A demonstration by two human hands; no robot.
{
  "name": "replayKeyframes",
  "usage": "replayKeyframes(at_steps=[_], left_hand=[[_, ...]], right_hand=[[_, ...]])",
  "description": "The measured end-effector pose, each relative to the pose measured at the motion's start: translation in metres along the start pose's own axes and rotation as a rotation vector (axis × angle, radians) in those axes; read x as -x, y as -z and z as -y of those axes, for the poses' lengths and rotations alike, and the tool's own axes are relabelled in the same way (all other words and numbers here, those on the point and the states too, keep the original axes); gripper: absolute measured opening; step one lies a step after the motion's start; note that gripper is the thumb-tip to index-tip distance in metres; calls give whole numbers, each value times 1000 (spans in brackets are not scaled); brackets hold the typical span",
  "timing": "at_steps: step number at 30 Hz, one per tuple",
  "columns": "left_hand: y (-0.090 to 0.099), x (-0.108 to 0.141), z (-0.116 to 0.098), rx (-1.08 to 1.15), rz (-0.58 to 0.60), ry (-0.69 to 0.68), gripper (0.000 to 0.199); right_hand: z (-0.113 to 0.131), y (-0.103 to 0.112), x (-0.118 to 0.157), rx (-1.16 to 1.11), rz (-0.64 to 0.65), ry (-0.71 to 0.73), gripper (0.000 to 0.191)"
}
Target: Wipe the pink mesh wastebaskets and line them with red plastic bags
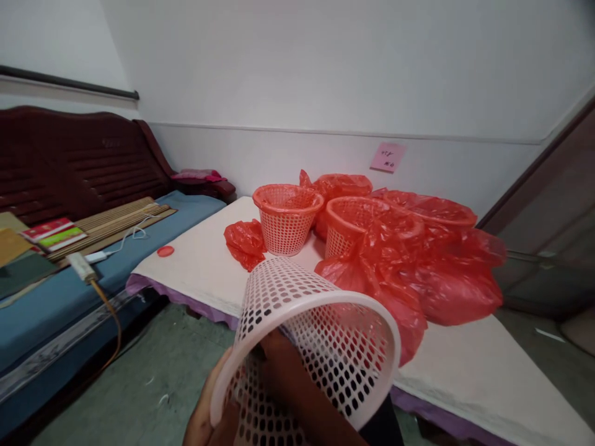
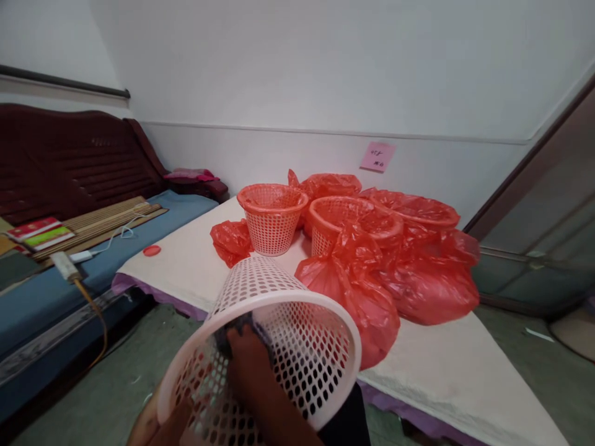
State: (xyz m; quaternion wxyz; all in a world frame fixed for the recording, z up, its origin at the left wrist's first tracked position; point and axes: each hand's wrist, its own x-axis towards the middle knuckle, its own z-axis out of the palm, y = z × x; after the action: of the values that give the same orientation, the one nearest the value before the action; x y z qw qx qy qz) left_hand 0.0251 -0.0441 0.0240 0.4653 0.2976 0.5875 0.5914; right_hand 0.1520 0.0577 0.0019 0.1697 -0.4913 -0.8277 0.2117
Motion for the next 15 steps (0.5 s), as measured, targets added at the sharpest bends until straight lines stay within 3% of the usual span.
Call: replayKeyframes(at_steps=[4, 8, 12, 15], left_hand=[[19, -17, -16, -74, -11, -9, 53], [18, -20, -27, -65, 48, -37, 57], [15, -23, -32, -58, 52, -13, 55], [16, -28, -42, -13, 70, 10, 58]], right_hand=[[9, 14, 23, 273, 148, 34, 27], [13, 29, 33, 392, 134, -51, 25], [21, 5, 53, 360, 140, 143, 13], [12, -20, 72, 415, -42, 230, 12]])
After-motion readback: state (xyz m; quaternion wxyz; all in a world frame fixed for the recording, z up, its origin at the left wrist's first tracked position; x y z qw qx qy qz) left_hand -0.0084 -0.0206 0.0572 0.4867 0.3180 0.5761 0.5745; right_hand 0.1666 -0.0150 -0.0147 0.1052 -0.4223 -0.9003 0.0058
